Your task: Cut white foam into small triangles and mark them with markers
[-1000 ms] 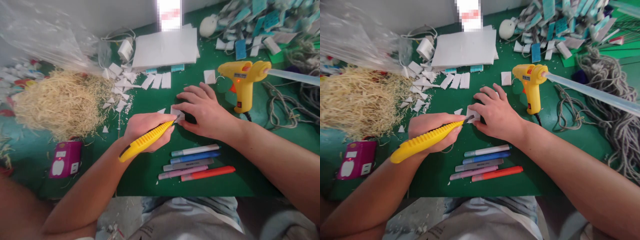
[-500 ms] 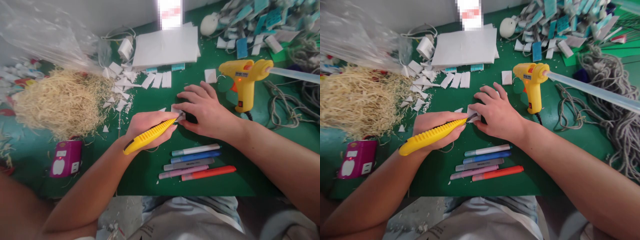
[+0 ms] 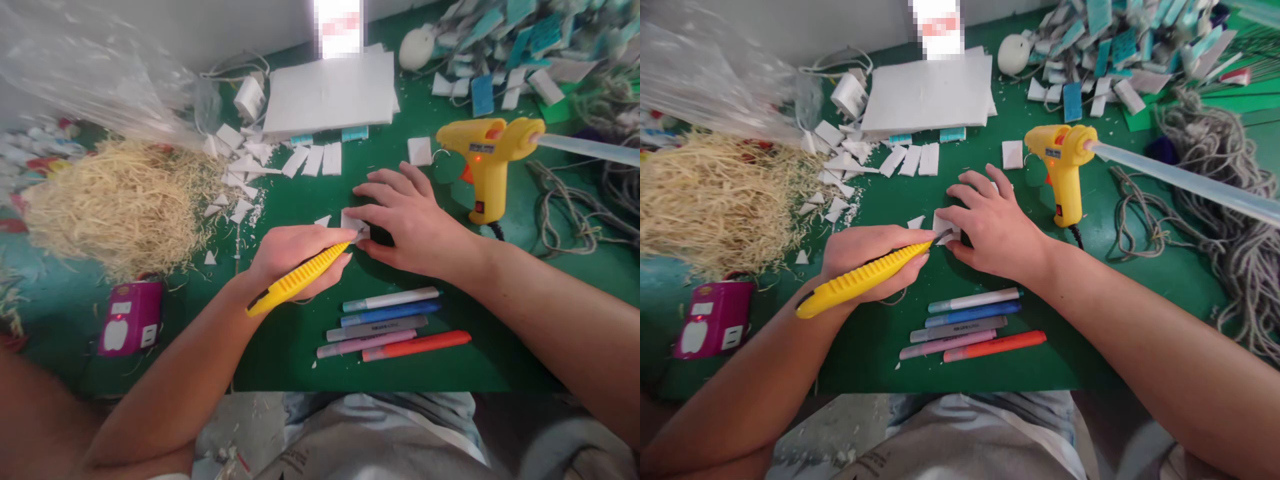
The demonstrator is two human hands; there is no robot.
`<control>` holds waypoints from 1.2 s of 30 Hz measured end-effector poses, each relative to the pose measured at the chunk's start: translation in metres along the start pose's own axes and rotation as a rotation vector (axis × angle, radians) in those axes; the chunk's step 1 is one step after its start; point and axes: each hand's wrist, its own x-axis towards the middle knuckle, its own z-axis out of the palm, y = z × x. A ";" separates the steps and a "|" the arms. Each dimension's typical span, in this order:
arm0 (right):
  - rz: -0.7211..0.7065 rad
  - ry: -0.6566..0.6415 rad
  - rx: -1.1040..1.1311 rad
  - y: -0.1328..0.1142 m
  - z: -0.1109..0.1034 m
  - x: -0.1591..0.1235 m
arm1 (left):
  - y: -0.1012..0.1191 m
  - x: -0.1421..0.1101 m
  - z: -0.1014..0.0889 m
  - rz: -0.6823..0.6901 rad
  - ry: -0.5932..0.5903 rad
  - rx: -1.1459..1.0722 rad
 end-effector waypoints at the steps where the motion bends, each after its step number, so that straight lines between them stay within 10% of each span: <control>1: 0.004 0.004 0.004 0.000 0.001 0.000 | 0.000 0.000 0.000 -0.001 0.003 -0.001; 20: 0.010 0.016 0.016 -0.001 0.003 0.000 | 0.003 -0.004 0.003 -0.173 0.054 -0.053; 36: 0.000 0.010 0.004 -0.001 0.002 0.000 | -0.002 -0.001 -0.003 -0.024 -0.023 -0.010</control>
